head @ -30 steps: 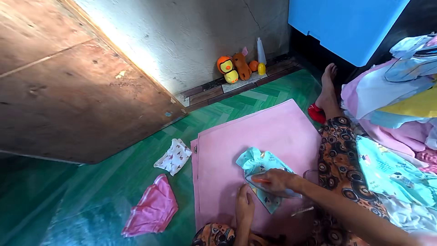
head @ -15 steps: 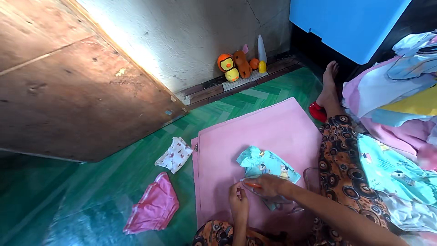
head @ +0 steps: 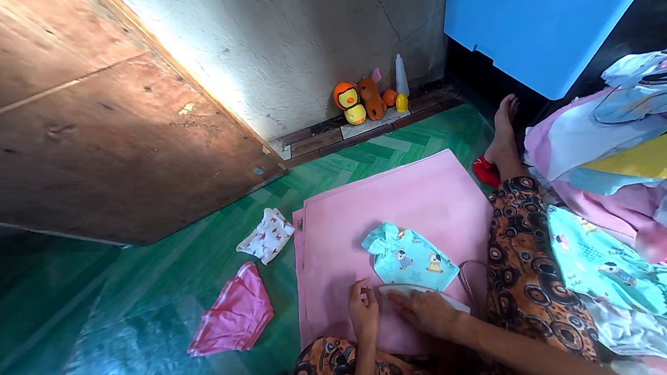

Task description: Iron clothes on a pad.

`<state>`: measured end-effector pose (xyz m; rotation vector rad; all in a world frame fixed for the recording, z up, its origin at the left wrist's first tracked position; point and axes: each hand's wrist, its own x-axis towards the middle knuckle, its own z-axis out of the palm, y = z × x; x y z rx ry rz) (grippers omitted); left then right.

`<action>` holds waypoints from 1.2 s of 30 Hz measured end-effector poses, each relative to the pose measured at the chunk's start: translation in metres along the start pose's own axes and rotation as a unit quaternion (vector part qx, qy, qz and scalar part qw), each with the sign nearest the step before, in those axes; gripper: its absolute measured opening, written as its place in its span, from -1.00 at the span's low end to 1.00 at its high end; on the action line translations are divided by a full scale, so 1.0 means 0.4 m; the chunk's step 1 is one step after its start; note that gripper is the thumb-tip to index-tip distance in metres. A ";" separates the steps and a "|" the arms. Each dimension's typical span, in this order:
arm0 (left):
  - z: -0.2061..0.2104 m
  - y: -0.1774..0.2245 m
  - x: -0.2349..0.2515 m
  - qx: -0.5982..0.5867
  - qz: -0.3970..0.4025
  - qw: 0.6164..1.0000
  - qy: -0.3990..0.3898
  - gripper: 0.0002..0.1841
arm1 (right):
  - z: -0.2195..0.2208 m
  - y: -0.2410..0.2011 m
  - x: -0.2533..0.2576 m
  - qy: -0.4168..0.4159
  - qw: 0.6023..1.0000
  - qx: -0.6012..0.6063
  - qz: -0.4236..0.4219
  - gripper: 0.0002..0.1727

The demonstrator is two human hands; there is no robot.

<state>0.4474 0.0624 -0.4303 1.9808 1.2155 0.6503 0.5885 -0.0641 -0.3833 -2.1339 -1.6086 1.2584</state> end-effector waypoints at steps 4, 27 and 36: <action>-0.002 -0.011 0.001 0.005 0.010 1.000 0.001 -0.73 | -0.076 0.022 0.037 0.009 1.000 -0.016 -0.007 -0.40; 0.025 -0.014 0.007 -0.003 0.032 0.999 -0.011 -0.74 | -0.307 0.097 0.125 -0.041 0.984 -0.156 -0.070 -0.44; 0.017 -0.004 0.006 0.004 0.022 1.000 -0.012 -0.75 | -0.244 0.010 0.170 -0.039 0.975 -0.187 -0.112 -0.44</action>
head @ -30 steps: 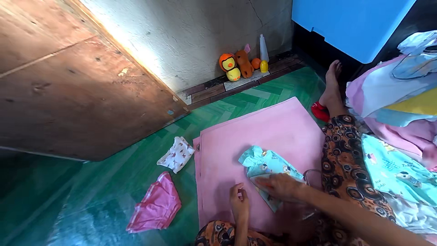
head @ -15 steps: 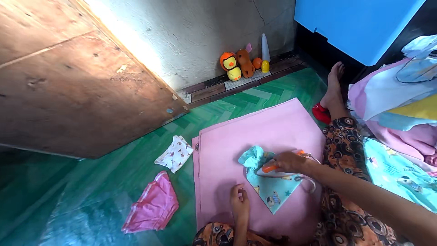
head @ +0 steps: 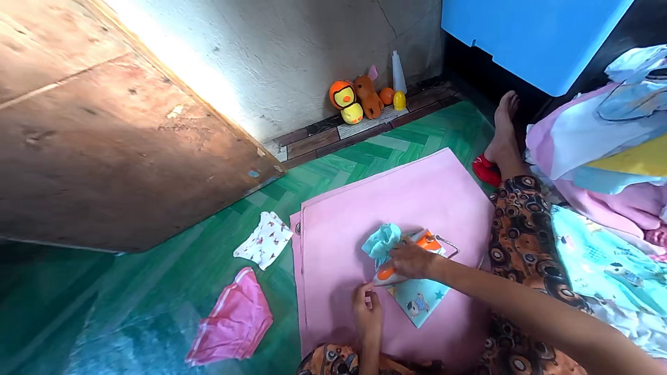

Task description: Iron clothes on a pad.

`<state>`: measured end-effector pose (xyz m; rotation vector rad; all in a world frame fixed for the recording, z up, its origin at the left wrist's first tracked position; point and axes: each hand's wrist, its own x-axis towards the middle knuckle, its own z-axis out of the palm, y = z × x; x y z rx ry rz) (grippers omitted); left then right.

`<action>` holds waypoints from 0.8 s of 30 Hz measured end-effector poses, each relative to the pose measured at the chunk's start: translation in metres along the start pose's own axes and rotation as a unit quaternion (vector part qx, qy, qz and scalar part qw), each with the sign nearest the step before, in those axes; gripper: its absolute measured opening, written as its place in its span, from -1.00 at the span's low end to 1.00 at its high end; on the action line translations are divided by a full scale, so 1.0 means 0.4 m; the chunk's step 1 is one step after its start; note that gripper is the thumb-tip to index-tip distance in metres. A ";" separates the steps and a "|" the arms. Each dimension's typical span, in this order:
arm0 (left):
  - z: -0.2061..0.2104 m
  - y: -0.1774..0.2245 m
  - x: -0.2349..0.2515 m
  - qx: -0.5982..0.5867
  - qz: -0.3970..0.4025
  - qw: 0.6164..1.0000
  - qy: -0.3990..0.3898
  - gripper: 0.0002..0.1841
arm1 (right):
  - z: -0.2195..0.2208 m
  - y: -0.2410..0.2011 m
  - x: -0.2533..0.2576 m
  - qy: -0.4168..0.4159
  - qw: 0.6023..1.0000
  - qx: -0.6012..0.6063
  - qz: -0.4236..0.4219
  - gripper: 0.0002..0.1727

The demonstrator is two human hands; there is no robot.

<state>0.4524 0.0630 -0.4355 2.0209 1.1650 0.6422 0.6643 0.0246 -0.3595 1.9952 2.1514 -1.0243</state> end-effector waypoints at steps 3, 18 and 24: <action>0.002 -0.006 -0.001 -0.004 -0.004 1.000 0.002 -0.75 | -0.016 0.004 -0.009 -0.009 1.000 0.003 0.012 -0.42; 0.013 -0.009 0.004 -0.014 -0.001 1.000 0.003 -0.74 | -0.058 0.082 -0.039 0.004 0.994 0.064 0.085 -0.45; 0.012 -0.011 0.005 -0.018 0.007 1.000 0.016 -0.76 | -0.033 -0.008 -0.004 -0.023 0.998 0.043 0.047 -0.45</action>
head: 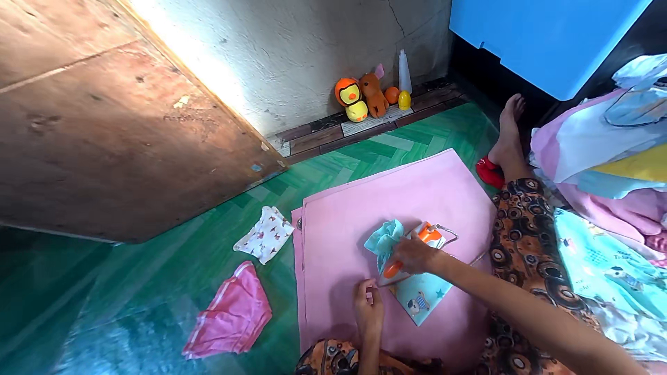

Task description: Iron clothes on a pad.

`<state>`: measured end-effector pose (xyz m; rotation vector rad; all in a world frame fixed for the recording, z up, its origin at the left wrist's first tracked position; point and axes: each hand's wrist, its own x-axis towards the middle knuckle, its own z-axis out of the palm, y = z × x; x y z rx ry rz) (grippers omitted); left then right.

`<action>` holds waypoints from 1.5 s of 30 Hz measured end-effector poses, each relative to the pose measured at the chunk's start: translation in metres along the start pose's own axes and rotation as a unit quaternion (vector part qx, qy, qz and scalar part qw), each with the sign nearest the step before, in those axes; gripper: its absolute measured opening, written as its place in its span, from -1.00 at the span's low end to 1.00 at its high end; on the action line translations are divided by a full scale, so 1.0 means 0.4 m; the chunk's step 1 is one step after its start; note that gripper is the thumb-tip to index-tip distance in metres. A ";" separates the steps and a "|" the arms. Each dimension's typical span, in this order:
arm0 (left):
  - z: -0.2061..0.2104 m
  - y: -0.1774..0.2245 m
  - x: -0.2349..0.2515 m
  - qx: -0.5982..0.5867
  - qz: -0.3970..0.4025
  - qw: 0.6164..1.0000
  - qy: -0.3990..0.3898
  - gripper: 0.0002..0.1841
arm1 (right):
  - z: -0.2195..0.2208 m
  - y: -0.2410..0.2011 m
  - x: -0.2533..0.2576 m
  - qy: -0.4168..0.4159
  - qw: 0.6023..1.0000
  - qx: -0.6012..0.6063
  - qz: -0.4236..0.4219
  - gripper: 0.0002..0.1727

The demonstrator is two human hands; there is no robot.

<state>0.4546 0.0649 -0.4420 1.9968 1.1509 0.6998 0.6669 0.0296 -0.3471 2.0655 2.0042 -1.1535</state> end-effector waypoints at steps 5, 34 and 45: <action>-0.006 -0.002 0.001 -0.001 -0.020 1.000 -0.003 -0.70 | 0.029 -0.047 0.010 0.000 1.000 -0.003 -0.013 -0.40; -0.021 0.015 -0.003 -0.005 -0.064 0.998 -0.002 -0.68 | 0.038 0.062 -0.167 -0.069 0.996 0.033 0.053 -0.46; -0.012 0.014 0.000 0.001 -0.069 0.998 -0.009 -0.70 | 0.111 0.072 -0.198 0.006 0.999 0.022 0.041 -0.47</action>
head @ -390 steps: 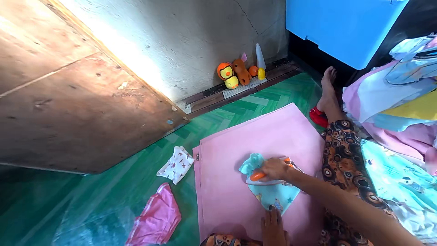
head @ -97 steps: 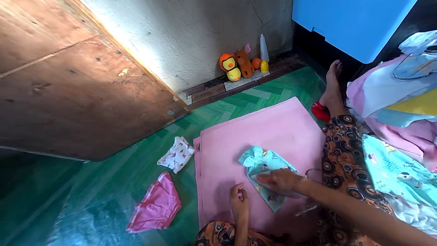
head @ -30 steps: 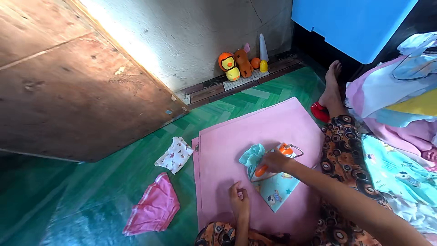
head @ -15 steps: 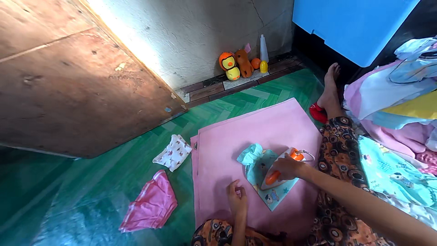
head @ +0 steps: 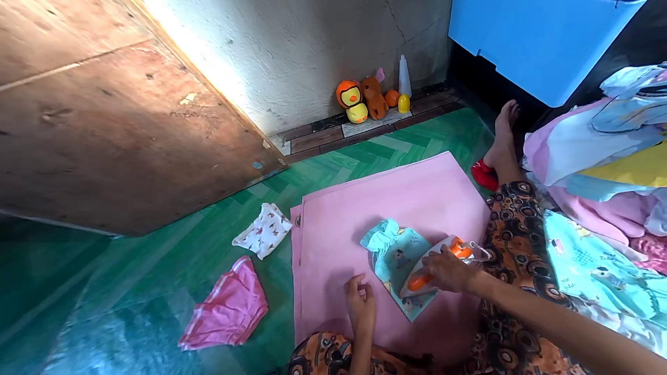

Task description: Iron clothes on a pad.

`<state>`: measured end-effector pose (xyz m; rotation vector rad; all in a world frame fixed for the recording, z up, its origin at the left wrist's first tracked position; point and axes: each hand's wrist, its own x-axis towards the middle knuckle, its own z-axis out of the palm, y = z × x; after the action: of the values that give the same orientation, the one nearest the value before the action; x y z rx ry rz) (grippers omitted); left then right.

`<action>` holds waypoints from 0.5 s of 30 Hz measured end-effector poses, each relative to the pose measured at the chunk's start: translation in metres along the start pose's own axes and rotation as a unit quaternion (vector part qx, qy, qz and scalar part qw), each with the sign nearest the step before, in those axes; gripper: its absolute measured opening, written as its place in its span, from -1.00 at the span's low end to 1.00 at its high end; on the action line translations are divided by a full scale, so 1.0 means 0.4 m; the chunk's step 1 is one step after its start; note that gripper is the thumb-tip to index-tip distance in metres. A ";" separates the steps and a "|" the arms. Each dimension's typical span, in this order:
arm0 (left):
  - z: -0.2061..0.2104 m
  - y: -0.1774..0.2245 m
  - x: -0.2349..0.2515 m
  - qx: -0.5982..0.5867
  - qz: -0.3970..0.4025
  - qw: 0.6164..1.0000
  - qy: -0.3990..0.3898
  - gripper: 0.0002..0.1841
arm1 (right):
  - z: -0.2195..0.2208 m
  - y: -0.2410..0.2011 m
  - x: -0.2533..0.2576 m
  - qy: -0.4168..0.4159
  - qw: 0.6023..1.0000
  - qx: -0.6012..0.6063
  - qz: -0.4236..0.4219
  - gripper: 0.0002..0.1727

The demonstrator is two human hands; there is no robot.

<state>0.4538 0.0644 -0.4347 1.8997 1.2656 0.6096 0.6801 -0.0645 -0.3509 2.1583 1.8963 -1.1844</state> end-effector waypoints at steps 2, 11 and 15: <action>-0.002 0.001 -0.002 0.001 -0.004 1.000 -0.006 -0.71 | -0.003 -0.007 0.011 0.022 1.000 0.005 0.004 -0.47; 0.001 -0.005 -0.002 0.002 0.003 1.000 0.002 -0.71 | -0.084 -0.042 0.139 0.070 0.997 0.030 0.024 -0.47; 0.001 -0.007 -0.002 0.003 -0.006 1.000 -0.004 -0.72 | -0.095 -0.049 0.165 0.063 0.997 0.031 0.031 -0.44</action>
<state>0.4524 0.0640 -0.4372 1.8974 1.2739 0.5928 0.6803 0.0142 -0.3515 2.3585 1.8468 -1.1366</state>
